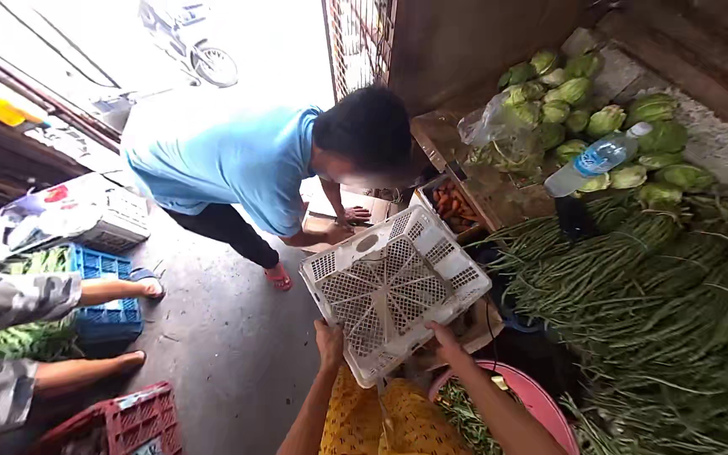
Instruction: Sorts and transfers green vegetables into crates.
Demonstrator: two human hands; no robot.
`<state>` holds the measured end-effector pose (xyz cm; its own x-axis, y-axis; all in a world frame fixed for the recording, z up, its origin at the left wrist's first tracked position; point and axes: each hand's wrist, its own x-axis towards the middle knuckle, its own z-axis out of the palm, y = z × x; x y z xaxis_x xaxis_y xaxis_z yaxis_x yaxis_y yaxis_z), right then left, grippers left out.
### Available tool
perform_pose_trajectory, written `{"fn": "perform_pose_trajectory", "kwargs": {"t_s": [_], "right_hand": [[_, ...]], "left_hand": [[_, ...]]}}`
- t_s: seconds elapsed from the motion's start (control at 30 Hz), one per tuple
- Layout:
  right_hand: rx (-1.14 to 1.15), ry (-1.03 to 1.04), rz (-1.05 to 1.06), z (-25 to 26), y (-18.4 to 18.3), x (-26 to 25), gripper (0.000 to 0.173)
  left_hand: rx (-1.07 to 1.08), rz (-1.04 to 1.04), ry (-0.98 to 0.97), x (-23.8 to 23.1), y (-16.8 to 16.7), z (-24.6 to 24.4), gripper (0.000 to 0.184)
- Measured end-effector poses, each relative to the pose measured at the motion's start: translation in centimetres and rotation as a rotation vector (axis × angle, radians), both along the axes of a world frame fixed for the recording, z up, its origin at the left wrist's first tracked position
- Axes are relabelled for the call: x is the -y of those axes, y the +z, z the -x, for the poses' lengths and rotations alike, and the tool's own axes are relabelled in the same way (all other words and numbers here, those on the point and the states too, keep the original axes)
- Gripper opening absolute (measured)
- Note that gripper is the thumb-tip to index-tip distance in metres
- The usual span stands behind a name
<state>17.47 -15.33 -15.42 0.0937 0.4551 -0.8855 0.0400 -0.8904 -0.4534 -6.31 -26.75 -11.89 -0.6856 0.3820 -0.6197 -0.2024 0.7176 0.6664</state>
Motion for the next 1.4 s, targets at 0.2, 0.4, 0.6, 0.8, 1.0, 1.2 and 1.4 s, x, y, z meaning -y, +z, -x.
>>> {"fn": "perform_pose_trajectory", "kwargs": {"t_s": [0.2,0.4,0.6,0.8,1.0,1.2,1.4], "right_hand": [[0.076,-0.109,-0.020,5.0,-0.2,-3.8,0.042],[0.044,-0.215,0.040,5.4,-1.4,-3.5,0.044],[-0.031,-0.279,0.016,8.0,-5.6,-8.8,0.043],[0.021,-0.291,-0.002,10.7,-10.7,-13.2,0.044],[0.069,-0.311,-0.055,10.6,-12.7,-14.0,0.050],[0.190,-0.271,-0.113,12.2,-12.5,-19.0,0.052],[0.248,-0.265,-0.042,10.4,-14.1,-21.7,0.055]], "left_hand": [[0.117,0.069,-0.201,-4.8,-2.8,6.1,0.058],[0.148,0.023,-0.268,-6.7,-4.0,7.9,0.056],[0.042,0.090,-0.358,-13.6,-6.2,10.7,0.053],[-0.086,0.158,-0.490,-19.8,-11.7,14.9,0.050],[-0.035,0.161,-0.487,-19.9,-14.5,14.7,0.053],[-0.051,0.067,-0.469,-24.2,-15.2,16.5,0.051],[0.114,0.050,-0.562,-25.9,-14.3,16.7,0.058]]}}
